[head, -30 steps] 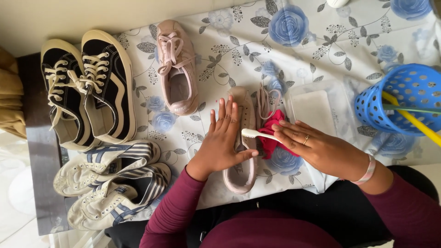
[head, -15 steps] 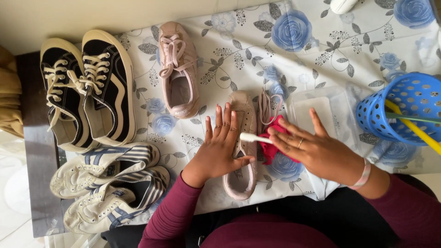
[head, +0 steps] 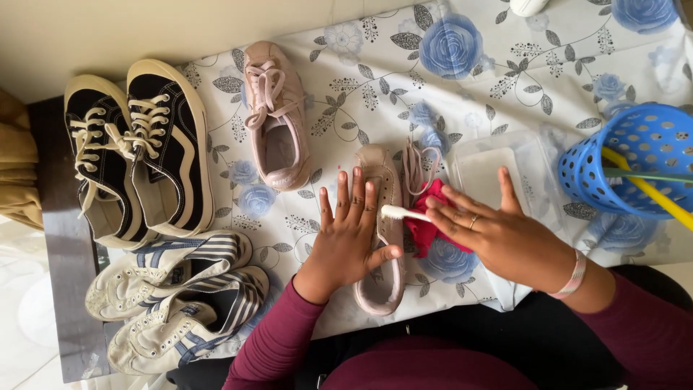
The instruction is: The person cleans a light pink sneaker using a toothbrush and a red cloth. They repeatedly dip the toothbrush into a container of white liquid and scrub the shoe's upper and laces, then wipe the surface with the cloth.
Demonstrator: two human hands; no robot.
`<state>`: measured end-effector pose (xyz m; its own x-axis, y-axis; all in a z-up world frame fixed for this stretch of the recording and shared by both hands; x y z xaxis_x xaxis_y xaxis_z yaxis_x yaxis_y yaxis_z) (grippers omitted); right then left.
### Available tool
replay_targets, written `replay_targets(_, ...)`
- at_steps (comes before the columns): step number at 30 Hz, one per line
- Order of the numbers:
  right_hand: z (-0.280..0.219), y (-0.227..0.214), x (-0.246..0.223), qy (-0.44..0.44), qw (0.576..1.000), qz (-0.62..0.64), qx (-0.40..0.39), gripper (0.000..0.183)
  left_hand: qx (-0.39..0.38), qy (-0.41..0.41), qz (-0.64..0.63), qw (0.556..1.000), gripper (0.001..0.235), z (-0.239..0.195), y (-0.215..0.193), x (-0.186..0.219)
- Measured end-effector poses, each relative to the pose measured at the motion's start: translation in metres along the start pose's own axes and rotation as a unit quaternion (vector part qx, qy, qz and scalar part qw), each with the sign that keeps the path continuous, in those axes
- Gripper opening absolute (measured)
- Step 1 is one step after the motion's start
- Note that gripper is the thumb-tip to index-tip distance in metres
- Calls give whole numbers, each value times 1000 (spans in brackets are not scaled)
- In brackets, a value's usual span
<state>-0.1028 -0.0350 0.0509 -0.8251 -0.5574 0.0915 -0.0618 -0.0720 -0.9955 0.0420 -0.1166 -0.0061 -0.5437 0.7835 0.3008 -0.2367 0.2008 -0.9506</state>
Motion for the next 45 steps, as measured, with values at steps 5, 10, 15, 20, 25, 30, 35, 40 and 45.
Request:
replay_targets(5, -1, -10, -9, -28, 999, 14, 11, 90, -31, -9, -59, 998, 100, 4, 2, -4)
replay_targets(10, -1, 3, -4, -2, 1000, -6, -3, 91, -128, -29, -174, 976, 96, 7, 9, -9)
replay_targets(15, 2, -11, -19, -38, 998, 40, 18, 94, -150, -7, -169, 974, 102, 3, 17, -8)
replay_targets(20, 5, -2, -11, -5, 1000, 10, 7, 96, -186, -35, -193, 963, 106, 3, 17, -10)
replay_targets(25, 5, -7, -17, -38, 999, 16, 13, 95, -188, -37, -168, 967, 108, 4, 19, -11)
replay_targets(30, 6, -2, -4, -6, 1000, 22, -16, 95, -189, -55, -175, 965, 114, 4, 21, -12)
replay_targets(35, 2, -5, -11, -31, 999, 15, -1, 93, -127, -78, -112, 982, 131, 5, 29, -23)
replay_targets(40, 4, -5, -10, -21, 1000, 9, -5, 93, -87, -64, -82, 991, 132, 4, 27, -21)
replay_targets(45, 1, -8, -9, -34, 999, 19, -6, 93, -123, -53, -137, 982, 121, 5, 25, -17)
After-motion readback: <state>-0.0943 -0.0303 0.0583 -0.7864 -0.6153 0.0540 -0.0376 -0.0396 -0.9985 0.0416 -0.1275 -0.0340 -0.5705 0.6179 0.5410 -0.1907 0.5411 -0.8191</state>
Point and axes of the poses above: each hand's wrist, its own z-axis towards the middle knuckle, its own y-axis out of the palm, x = y × z, the point moved 10 cm from there along z, towards the middle knuckle, and after that the axes turned 2 degrees about -x, right-handed, at the moved point
